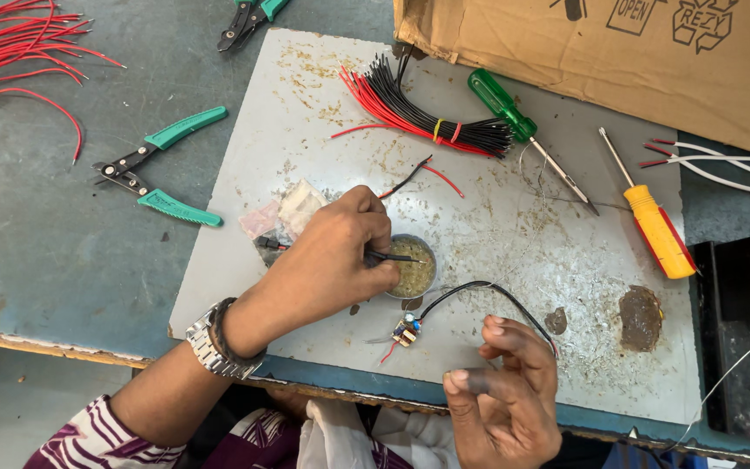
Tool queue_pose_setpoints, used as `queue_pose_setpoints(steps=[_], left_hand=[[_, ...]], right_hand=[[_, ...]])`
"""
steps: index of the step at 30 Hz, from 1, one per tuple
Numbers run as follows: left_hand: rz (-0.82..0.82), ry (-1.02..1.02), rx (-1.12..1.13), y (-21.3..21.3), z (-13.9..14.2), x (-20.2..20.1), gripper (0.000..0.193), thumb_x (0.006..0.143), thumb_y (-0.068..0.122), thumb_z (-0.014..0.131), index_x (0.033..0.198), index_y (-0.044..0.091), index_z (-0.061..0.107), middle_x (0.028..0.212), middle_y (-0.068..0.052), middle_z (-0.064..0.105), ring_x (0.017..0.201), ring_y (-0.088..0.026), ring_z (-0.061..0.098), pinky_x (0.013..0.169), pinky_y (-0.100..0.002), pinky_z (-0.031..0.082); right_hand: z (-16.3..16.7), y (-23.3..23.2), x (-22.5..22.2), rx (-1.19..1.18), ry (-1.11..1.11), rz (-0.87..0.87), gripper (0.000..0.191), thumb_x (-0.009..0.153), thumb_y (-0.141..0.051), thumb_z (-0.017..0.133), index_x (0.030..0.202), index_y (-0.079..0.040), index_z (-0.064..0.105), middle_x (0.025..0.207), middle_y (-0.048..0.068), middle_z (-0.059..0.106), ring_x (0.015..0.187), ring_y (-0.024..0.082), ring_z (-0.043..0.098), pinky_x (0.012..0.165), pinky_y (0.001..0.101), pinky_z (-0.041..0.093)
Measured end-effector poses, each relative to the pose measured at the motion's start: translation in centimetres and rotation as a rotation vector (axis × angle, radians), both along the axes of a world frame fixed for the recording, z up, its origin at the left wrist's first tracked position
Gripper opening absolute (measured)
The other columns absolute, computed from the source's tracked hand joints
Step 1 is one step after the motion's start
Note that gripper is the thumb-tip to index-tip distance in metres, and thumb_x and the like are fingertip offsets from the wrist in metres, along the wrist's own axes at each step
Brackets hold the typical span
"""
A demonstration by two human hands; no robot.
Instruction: The person solders wires to a small electronic component using a soldering iron and solder wire. They apply flux from a small container, heat the connection points, and add solder to secure the wires to the component.
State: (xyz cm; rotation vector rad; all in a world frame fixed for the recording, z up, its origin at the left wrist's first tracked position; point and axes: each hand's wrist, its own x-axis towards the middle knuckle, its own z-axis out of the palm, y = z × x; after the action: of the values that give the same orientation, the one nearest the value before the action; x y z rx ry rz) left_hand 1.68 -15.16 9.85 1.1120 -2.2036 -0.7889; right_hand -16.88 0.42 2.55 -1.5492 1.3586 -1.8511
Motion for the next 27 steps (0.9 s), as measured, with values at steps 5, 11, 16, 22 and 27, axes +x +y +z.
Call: queue_pose_setpoints(steps=[5,11,16,22,27], left_hand=[[0.004,0.001,-0.006,0.12,0.11,-0.05,0.021,0.068,0.014,0.078,0.071,-0.001,0.063,0.093,-0.017,0.061,0.083,-0.032,0.065,0.073,-0.04,0.055],[0.012,-0.008,-0.016,0.06,0.34,0.08,0.02,0.069,0.013,0.077,0.071,-0.001,0.063,0.09,-0.017,0.061,0.082,-0.033,0.065,0.073,-0.041,0.054],[0.001,-0.025,0.002,0.01,0.36,-0.09,0.02,0.068,0.013,0.077,0.071,-0.001,0.064,0.09,-0.018,0.061,0.079,-0.034,0.065,0.071,-0.042,0.054],[-0.003,-0.019,-0.002,-0.08,0.44,0.13,0.021,0.068,0.013,0.077,0.07,-0.001,0.062,0.089,-0.017,0.061,0.079,-0.034,0.065,0.069,-0.042,0.053],[-0.005,-0.013,0.009,-0.06,0.7,0.3,0.019,0.068,0.013,0.077,0.07,-0.001,0.063,0.089,-0.016,0.062,0.076,-0.032,0.065,0.068,-0.041,0.053]], right_hand=[[0.05,0.05,-0.23,0.013,0.023,0.0,0.016,0.086,-0.004,0.08,0.096,-0.012,0.072,0.134,0.01,0.06,0.134,0.027,0.058,0.094,0.0323,0.051],[-0.16,-0.07,-0.25,-0.002,0.003,0.001,0.017,0.085,-0.003,0.081,0.097,-0.012,0.072,0.134,0.01,0.06,0.131,0.025,0.058,0.093,0.0317,0.051],[-0.18,0.04,-0.29,0.012,-0.003,0.002,0.017,0.085,-0.003,0.081,0.096,-0.012,0.072,0.134,0.01,0.06,0.135,0.026,0.057,0.093,0.0317,0.052],[-0.17,0.23,-0.28,0.026,0.008,-0.015,0.016,0.086,-0.003,0.08,0.096,-0.012,0.071,0.134,0.01,0.059,0.134,0.026,0.057,0.094,0.0321,0.052],[-0.13,0.3,-0.21,0.025,0.018,-0.029,0.014,0.087,-0.004,0.08,0.095,-0.011,0.071,0.134,0.01,0.058,0.134,0.027,0.058,0.096,0.0325,0.052]])
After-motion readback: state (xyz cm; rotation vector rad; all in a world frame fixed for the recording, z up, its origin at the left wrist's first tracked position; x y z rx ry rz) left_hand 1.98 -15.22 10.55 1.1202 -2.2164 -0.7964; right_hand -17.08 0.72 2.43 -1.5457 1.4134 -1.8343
